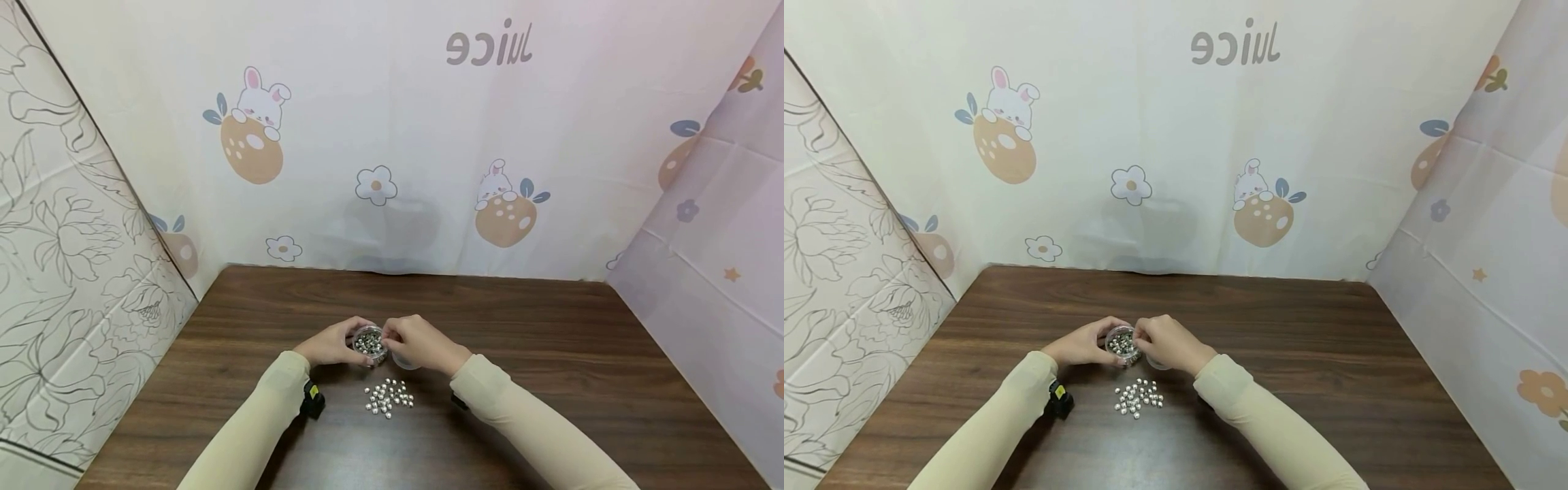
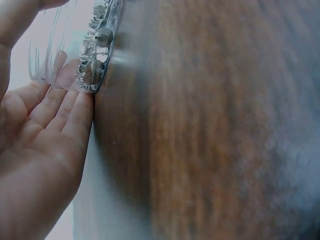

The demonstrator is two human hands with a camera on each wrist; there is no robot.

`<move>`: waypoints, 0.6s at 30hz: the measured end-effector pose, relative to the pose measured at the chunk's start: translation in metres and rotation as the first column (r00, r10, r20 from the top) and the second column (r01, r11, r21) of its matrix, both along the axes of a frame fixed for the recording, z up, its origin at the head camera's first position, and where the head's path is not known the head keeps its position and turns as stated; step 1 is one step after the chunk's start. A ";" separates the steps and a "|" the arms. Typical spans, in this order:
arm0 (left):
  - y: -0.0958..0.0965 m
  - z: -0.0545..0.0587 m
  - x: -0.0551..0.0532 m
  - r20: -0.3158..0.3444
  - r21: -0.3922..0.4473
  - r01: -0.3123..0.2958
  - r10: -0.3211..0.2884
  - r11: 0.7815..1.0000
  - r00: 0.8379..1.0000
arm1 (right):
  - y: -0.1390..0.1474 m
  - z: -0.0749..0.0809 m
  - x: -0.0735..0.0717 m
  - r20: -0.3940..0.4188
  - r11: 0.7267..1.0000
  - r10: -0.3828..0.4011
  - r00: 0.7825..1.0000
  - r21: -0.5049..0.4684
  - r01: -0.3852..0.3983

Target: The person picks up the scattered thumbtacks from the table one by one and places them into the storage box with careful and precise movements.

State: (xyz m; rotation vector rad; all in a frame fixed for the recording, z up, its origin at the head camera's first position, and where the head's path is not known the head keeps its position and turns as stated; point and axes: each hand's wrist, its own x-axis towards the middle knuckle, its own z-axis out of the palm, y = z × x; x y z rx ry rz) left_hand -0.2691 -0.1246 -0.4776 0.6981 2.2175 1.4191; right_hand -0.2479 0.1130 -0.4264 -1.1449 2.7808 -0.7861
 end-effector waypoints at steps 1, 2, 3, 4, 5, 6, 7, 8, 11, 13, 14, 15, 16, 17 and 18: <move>0.000 0.000 0.000 -0.003 -0.002 -0.001 0.001 1.000 1.000 | -0.001 0.000 -0.001 -0.002 1.000 -0.002 1.000 -0.003 0.002; 0.000 0.000 0.000 -0.005 -0.006 -0.003 0.003 1.000 1.000 | -0.002 0.000 -0.002 -0.003 1.000 -0.001 1.000 -0.007 0.001; -0.001 0.000 0.000 -0.007 -0.011 -0.006 0.006 1.000 1.000 | -0.003 0.001 -0.003 0.004 1.000 -0.003 1.000 -0.007 0.003; -0.001 0.000 0.000 -0.009 -0.015 -0.008 0.008 1.000 1.000 | -0.004 0.001 -0.003 0.010 1.000 -0.003 1.000 -0.007 0.003; -0.001 0.000 0.000 -0.011 -0.018 -0.009 0.009 1.000 1.000 | -0.004 0.001 -0.004 0.019 1.000 -0.003 1.000 -0.004 0.003; -0.001 0.000 0.001 -0.012 -0.016 -0.008 0.008 1.000 1.000 | -0.005 0.001 -0.004 0.025 1.000 -0.004 1.000 -0.001 0.004; -0.001 0.000 0.001 -0.011 -0.017 -0.009 0.008 1.000 1.000 | -0.005 0.001 -0.005 0.031 1.000 -0.004 1.000 0.002 0.003; -0.001 0.000 0.001 -0.012 -0.019 -0.009 0.009 1.000 1.000 | -0.006 0.001 -0.006 0.037 1.000 -0.004 0.999 0.004 0.004; -0.001 0.001 0.001 -0.010 -0.017 -0.004 0.004 1.000 1.000 | -0.007 0.000 -0.008 0.045 1.000 -0.009 0.999 0.010 0.009; -0.001 0.001 0.001 -0.008 -0.017 -0.002 0.002 1.000 1.000 | -0.007 0.000 -0.008 0.047 1.000 -0.011 0.999 0.009 0.011; -0.001 0.001 0.001 -0.007 -0.016 0.000 0.000 1.000 1.000 | -0.008 0.000 -0.008 0.049 1.000 -0.012 0.999 0.009 0.011; 0.000 0.001 0.001 -0.006 -0.014 0.001 -0.001 1.000 1.000 | -0.008 0.000 -0.009 0.050 1.000 -0.013 0.999 0.010 0.012; 0.000 0.001 0.001 -0.004 -0.011 0.003 -0.003 1.000 1.000 | -0.007 -0.001 -0.009 0.053 1.000 -0.016 0.998 0.014 0.015; 0.000 0.001 0.001 -0.004 -0.010 0.003 -0.003 1.000 1.000 | -0.007 -0.001 -0.009 0.057 1.000 -0.019 0.998 0.017 0.018; 0.000 0.001 0.001 -0.005 -0.012 0.001 -0.002 1.000 1.000 | -0.007 -0.001 -0.009 0.061 1.000 -0.022 0.998 0.021 0.021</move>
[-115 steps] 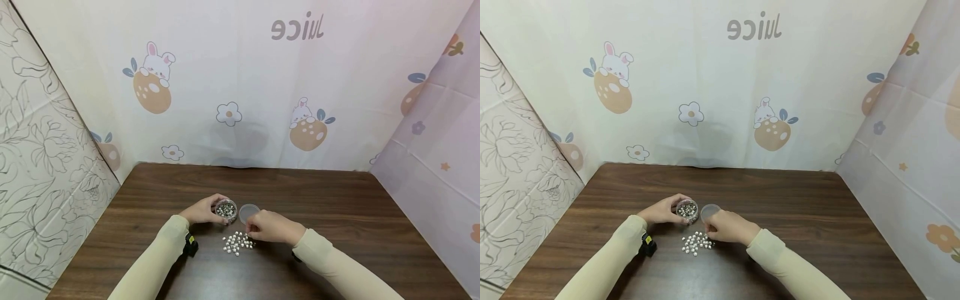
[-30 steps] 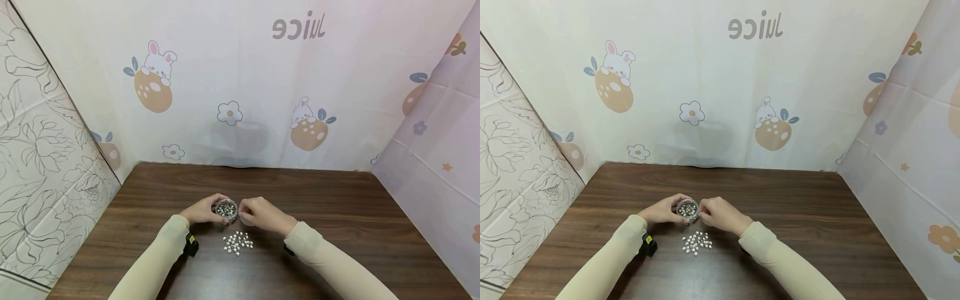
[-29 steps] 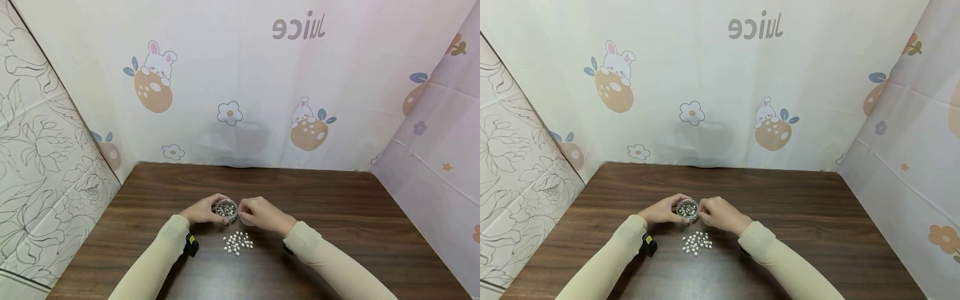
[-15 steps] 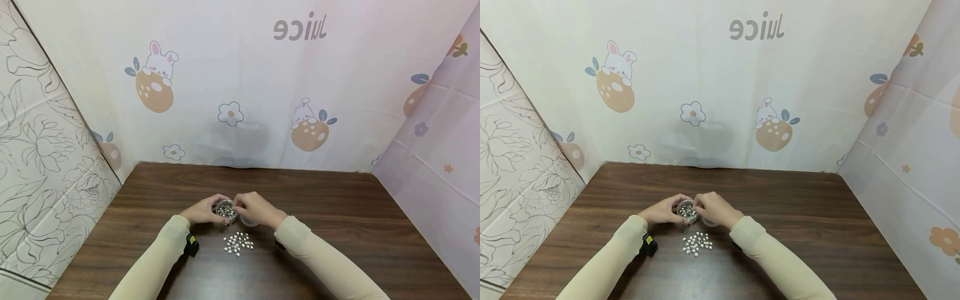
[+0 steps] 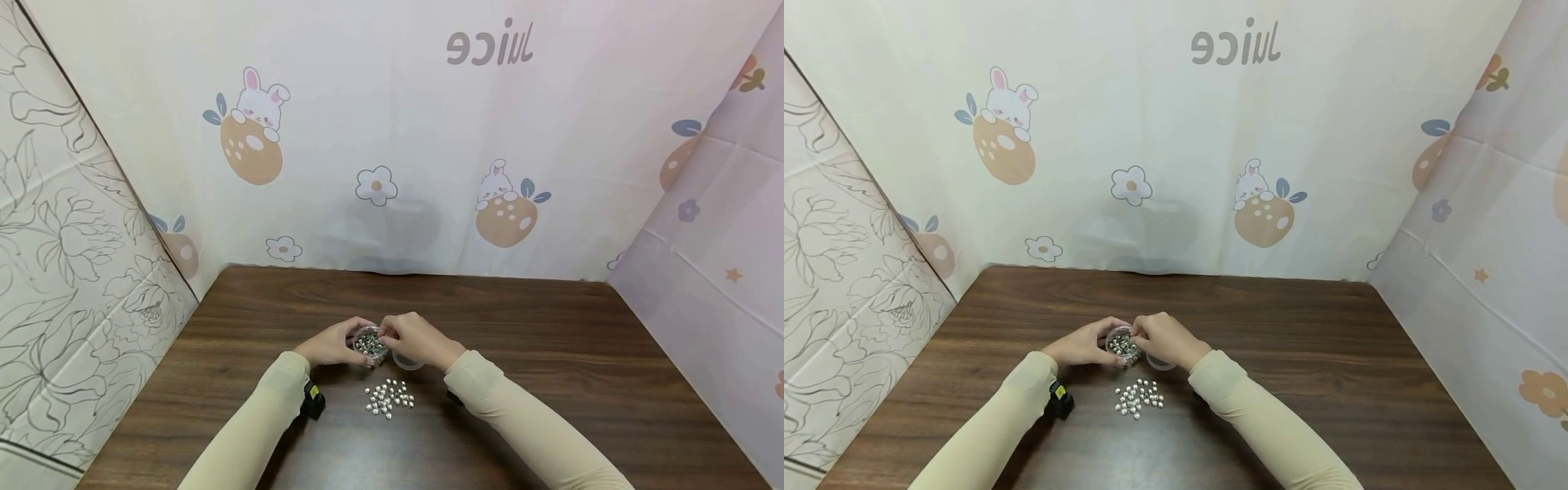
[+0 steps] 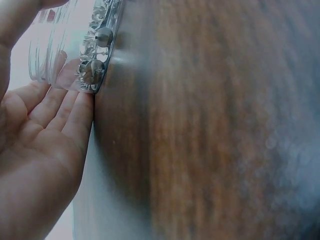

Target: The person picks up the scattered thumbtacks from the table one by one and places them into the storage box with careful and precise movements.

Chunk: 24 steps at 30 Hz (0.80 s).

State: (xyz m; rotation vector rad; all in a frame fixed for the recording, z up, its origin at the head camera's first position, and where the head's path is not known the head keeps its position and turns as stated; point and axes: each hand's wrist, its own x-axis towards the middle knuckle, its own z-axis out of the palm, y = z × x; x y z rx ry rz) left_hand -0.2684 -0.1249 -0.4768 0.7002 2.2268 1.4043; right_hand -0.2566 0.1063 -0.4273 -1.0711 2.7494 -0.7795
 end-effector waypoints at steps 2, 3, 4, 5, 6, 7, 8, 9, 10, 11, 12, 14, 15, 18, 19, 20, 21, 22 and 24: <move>0.000 0.000 0.000 0.000 0.001 -0.001 0.001 1.000 1.000 | 0.001 0.000 0.000 0.004 1.000 -0.001 1.000 0.014 0.001; 0.000 0.000 0.001 0.001 0.001 -0.002 0.002 1.000 1.000 | 0.002 -0.001 0.001 0.006 1.000 -0.002 1.000 0.020 0.002; 0.000 0.000 0.001 0.004 0.004 -0.001 0.001 1.000 1.000 | 0.002 -0.001 0.001 0.008 1.000 -0.002 1.000 0.029 0.002; 0.000 0.000 0.001 0.005 0.003 -0.002 0.002 1.000 1.000 | 0.003 -0.001 0.002 0.007 1.000 0.001 1.000 0.031 -0.002; 0.000 0.000 0.001 0.007 0.006 -0.001 0.001 1.000 1.000 | 0.003 -0.001 0.003 0.006 1.000 0.006 1.000 0.031 -0.006; 0.000 0.000 0.001 0.009 0.009 0.002 -0.002 1.000 1.000 | 0.004 -0.001 0.004 0.004 0.999 0.007 1.000 0.033 -0.007; 0.000 0.000 0.001 0.012 0.013 0.002 -0.002 1.000 1.000 | 0.005 -0.001 0.005 0.003 0.999 0.007 1.000 0.031 -0.007; 0.000 0.000 0.000 0.013 0.014 0.002 -0.003 1.000 1.000 | 0.005 -0.001 0.006 0.000 1.000 0.005 1.000 0.028 -0.005; 0.000 -0.001 0.000 0.012 0.015 0.003 -0.004 1.000 1.000 | 0.006 -0.001 0.007 -0.002 1.000 0.003 1.000 0.025 -0.003; 0.000 -0.001 0.000 0.011 0.016 0.003 -0.003 1.000 1.000 | 0.007 -0.001 0.008 -0.003 1.000 0.004 1.000 0.017 -0.004; 0.000 -0.002 0.000 0.013 0.023 0.003 -0.004 1.000 1.000 | 0.007 -0.001 0.010 -0.004 1.000 0.002 1.000 0.015 -0.002; 0.001 -0.003 -0.001 0.016 0.035 0.003 -0.003 0.999 1.000 | 0.008 -0.001 0.013 0.007 1.000 0.006 1.000 0.013 -0.006; 0.001 -0.003 -0.001 0.016 0.040 0.002 -0.002 0.999 1.000 | 0.009 -0.001 0.015 0.010 1.000 0.011 1.000 0.014 -0.011; 0.002 -0.003 0.000 0.022 0.056 0.002 -0.003 0.998 1.000 | 0.011 -0.002 0.020 0.026 0.999 0.030 0.999 0.021 -0.031; 0.002 -0.004 0.000 0.020 0.053 0.000 -0.001 0.999 1.000 | 0.012 -0.002 0.022 0.030 0.999 0.035 0.999 0.025 -0.036; 0.002 -0.004 0.000 0.018 0.048 -0.001 0.000 0.999 1.000 | 0.013 -0.003 0.023 0.028 0.999 0.040 0.999 0.029 -0.041; 0.002 -0.004 0.000 0.016 0.042 -0.002 0.002 0.999 1.000 | 0.014 -0.003 0.024 0.026 0.998 0.043 0.999 0.033 -0.044; 0.002 -0.004 0.000 0.014 0.037 -0.001 0.000 0.999 1.000 | 0.015 -0.004 0.026 0.027 0.998 0.045 0.999 0.036 -0.046; 0.001 -0.003 0.000 0.011 0.029 -0.002 0.001 1.000 1.000 | 0.017 -0.005 0.028 0.030 0.998 0.050 0.998 0.040 -0.051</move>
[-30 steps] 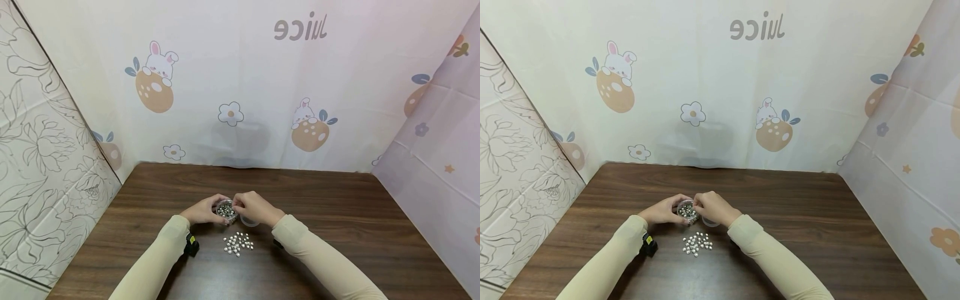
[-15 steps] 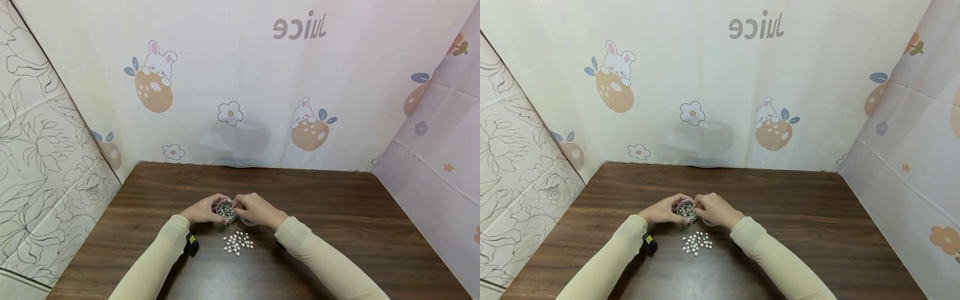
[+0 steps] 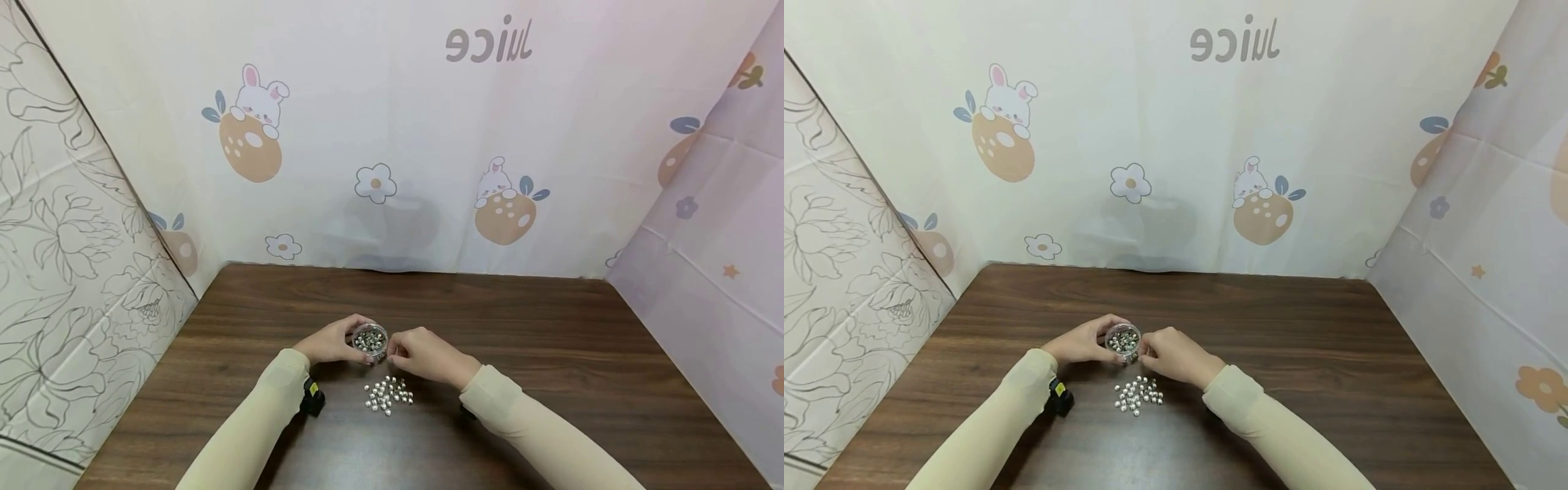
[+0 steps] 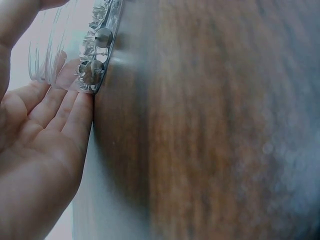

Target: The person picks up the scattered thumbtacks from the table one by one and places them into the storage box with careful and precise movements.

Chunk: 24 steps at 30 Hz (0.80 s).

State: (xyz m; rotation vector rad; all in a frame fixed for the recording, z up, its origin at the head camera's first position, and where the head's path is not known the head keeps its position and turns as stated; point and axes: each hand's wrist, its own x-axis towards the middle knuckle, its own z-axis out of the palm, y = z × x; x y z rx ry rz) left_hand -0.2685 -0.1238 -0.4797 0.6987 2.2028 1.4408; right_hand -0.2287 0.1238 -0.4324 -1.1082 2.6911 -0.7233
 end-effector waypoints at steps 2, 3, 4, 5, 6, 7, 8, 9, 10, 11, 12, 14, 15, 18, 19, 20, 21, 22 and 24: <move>-0.001 0.001 0.000 -0.005 -0.011 -0.003 0.003 1.000 1.000 | 0.002 -0.001 0.002 0.000 1.000 0.008 1.000 0.004 -0.008; -0.001 0.001 0.000 -0.006 -0.013 -0.005 0.005 1.000 1.000 | 0.004 -0.002 0.003 0.000 1.000 0.013 1.000 0.007 -0.013; -0.001 0.002 0.000 -0.006 -0.010 -0.007 0.007 1.000 1.000 | 0.005 -0.002 0.004 -0.002 1.000 0.017 1.000 0.009 -0.017; -0.001 0.002 0.000 -0.006 -0.009 -0.008 0.008 1.000 1.000 | 0.006 -0.003 0.005 -0.007 1.000 0.026 1.000 0.005 -0.026; -0.001 0.002 0.000 -0.004 -0.008 -0.009 0.009 1.000 1.000 | 0.008 -0.003 0.006 -0.011 1.000 0.029 1.000 0.011 -0.029; -0.001 0.002 0.000 -0.003 -0.006 -0.008 0.008 1.000 1.000 | 0.009 -0.004 0.008 -0.014 0.999 0.031 0.999 0.014 -0.031; -0.001 0.002 0.000 -0.001 -0.002 -0.007 0.007 1.000 1.000 | 0.010 -0.005 0.009 -0.014 0.999 0.033 0.999 0.014 -0.033; -0.001 0.001 0.000 0.000 0.001 -0.005 0.005 1.000 1.000 | 0.011 -0.005 0.010 -0.012 0.999 0.033 0.999 0.015 -0.033; 0.000 0.001 0.000 0.002 0.005 -0.003 0.003 1.000 1.000 | 0.012 -0.006 0.011 -0.011 0.999 0.033 0.999 0.014 -0.033; 0.000 0.001 0.000 0.003 0.006 -0.001 0.001 1.000 1.000 | 0.013 -0.006 0.011 -0.013 0.999 0.035 0.999 0.013 -0.035; 0.000 0.001 0.000 0.002 0.008 -0.002 0.002 1.000 1.000 | 0.014 -0.007 0.011 -0.009 0.999 0.031 0.999 0.019 -0.031; 0.001 0.001 0.000 0.002 0.010 -0.006 0.006 1.000 1.000 | 0.016 -0.009 0.012 -0.004 0.999 0.033 0.999 0.018 -0.033; 0.001 0.001 0.000 0.003 0.011 -0.008 0.008 1.000 1.000 | 0.016 -0.009 0.012 -0.002 0.999 0.035 0.999 0.018 -0.035; 0.001 0.000 0.000 0.006 0.014 -0.014 0.014 1.000 1.000 | 0.016 -0.012 0.012 0.003 0.999 0.043 0.999 0.022 -0.043; 0.001 0.000 0.000 0.007 0.016 -0.015 0.015 1.000 1.000 | 0.016 -0.013 0.012 0.004 0.999 0.047 0.999 0.024 -0.047; 0.001 0.000 0.000 0.007 0.017 -0.017 0.017 1.000 1.000 | 0.016 -0.013 0.012 0.006 0.998 0.050 0.999 0.028 -0.050; 0.001 -0.001 0.000 0.007 0.017 -0.019 0.019 1.000 1.000 | 0.016 -0.014 0.012 0.006 0.998 0.054 0.999 0.032 -0.054; 0.002 -0.001 0.000 0.006 0.016 -0.020 0.020 1.000 1.000 | 0.016 -0.014 0.012 0.007 0.998 0.055 0.998 0.038 -0.055; 0.002 -0.001 0.000 0.004 0.011 -0.022 0.022 1.000 1.000 | 0.016 -0.014 0.012 0.004 0.997 0.056 0.998 0.049 -0.056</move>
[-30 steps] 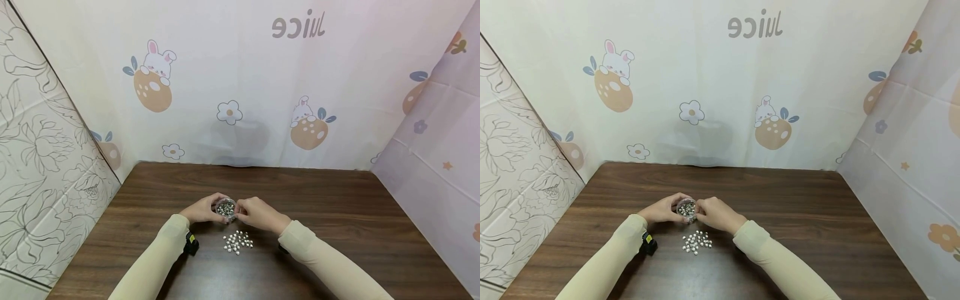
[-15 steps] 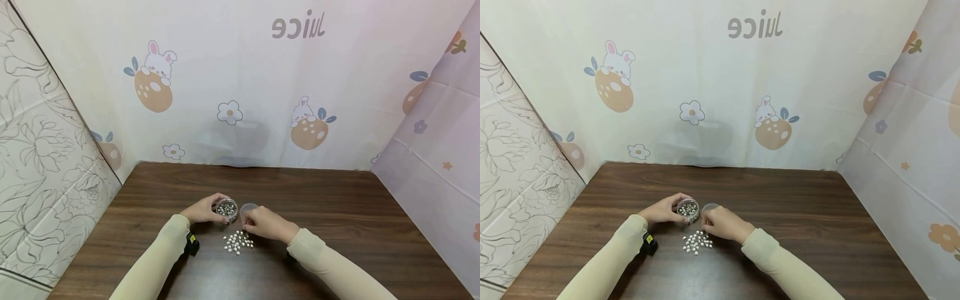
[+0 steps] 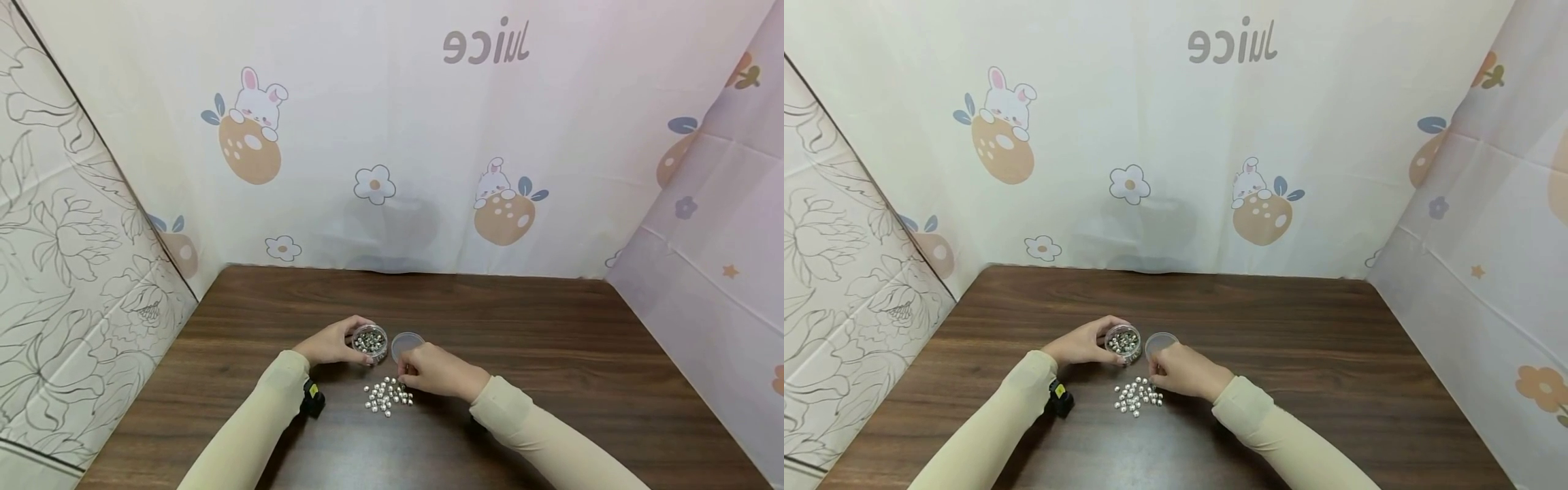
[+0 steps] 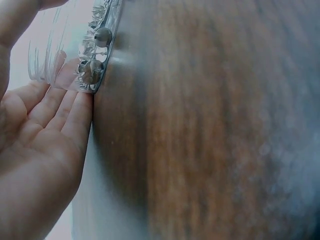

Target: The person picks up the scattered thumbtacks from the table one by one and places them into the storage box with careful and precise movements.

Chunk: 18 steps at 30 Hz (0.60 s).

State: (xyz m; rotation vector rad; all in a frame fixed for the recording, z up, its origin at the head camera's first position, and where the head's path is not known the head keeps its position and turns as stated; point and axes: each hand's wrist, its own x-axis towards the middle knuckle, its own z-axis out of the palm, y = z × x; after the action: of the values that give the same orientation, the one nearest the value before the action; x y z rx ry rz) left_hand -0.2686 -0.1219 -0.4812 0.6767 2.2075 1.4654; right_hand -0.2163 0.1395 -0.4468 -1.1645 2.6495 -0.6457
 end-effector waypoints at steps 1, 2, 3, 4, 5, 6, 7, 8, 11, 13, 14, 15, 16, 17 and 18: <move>0.000 0.001 0.000 0.001 0.001 0.000 0.000 1.000 1.000 | 0.000 0.000 0.000 -0.004 1.000 0.001 1.000 0.004 -0.001; -0.001 0.001 0.001 0.000 -0.001 0.001 -0.001 1.000 1.000 | -0.001 0.001 0.001 -0.008 1.000 0.002 1.000 0.008 -0.002; -0.001 0.002 0.001 0.000 -0.003 0.003 -0.003 1.000 1.000 | -0.001 0.001 0.001 -0.014 1.000 0.004 1.000 0.011 -0.004; -0.001 0.003 0.002 -0.001 -0.005 0.004 -0.004 1.000 1.000 | -0.001 0.002 0.002 -0.019 1.000 0.005 1.000 0.015 -0.005; -0.001 0.003 0.002 0.001 -0.005 0.005 -0.005 1.000 1.000 | -0.001 0.002 0.002 -0.027 1.000 0.008 1.000 0.018 -0.008; -0.001 0.004 0.003 0.004 -0.001 0.005 -0.005 1.000 1.000 | -0.002 0.002 0.002 -0.032 1.000 0.010 0.999 0.022 -0.009; -0.002 0.004 0.002 0.005 0.001 0.007 -0.007 1.000 1.000 | -0.002 0.002 0.002 -0.036 1.000 0.012 0.999 0.026 -0.011; -0.002 0.003 0.002 0.006 0.000 0.005 -0.005 1.000 1.000 | -0.002 0.003 0.002 -0.040 0.999 0.014 0.999 0.030 -0.013; -0.001 0.002 0.002 0.004 -0.002 -0.002 0.002 1.000 1.000 | -0.002 0.003 0.003 -0.045 0.999 0.016 0.999 0.037 -0.015; 0.000 0.002 0.001 0.003 -0.003 -0.006 0.006 1.000 1.000 | -0.002 0.004 0.003 -0.046 0.999 0.018 0.999 0.039 -0.016; 0.000 0.002 0.002 0.005 0.000 -0.008 0.008 1.000 1.000 | -0.002 0.004 0.003 -0.046 0.999 0.018 0.999 0.040 -0.016; 0.000 0.002 0.002 0.007 0.004 -0.008 0.008 1.000 1.000 | -0.002 0.004 0.003 -0.047 0.999 0.019 0.999 0.042 -0.017; 0.001 0.002 0.002 0.008 0.006 -0.008 0.008 1.000 1.000 | -0.002 0.004 0.003 -0.046 0.999 0.020 0.999 0.043 -0.018; 0.001 0.002 0.002 0.009 0.008 -0.008 0.008 1.000 1.000 | -0.002 0.004 0.003 -0.046 0.999 0.021 0.999 0.044 -0.019; 0.001 0.001 0.002 0.010 0.007 -0.008 0.008 1.000 1.000 | -0.002 0.004 0.003 -0.045 0.999 0.022 0.999 0.044 -0.020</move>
State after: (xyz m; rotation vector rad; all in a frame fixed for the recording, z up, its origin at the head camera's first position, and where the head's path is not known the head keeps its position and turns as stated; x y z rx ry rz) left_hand -0.2666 -0.1213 -0.4798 0.6628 2.2009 1.4780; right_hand -0.2131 0.1374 -0.4426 -1.2076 2.6710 -0.5617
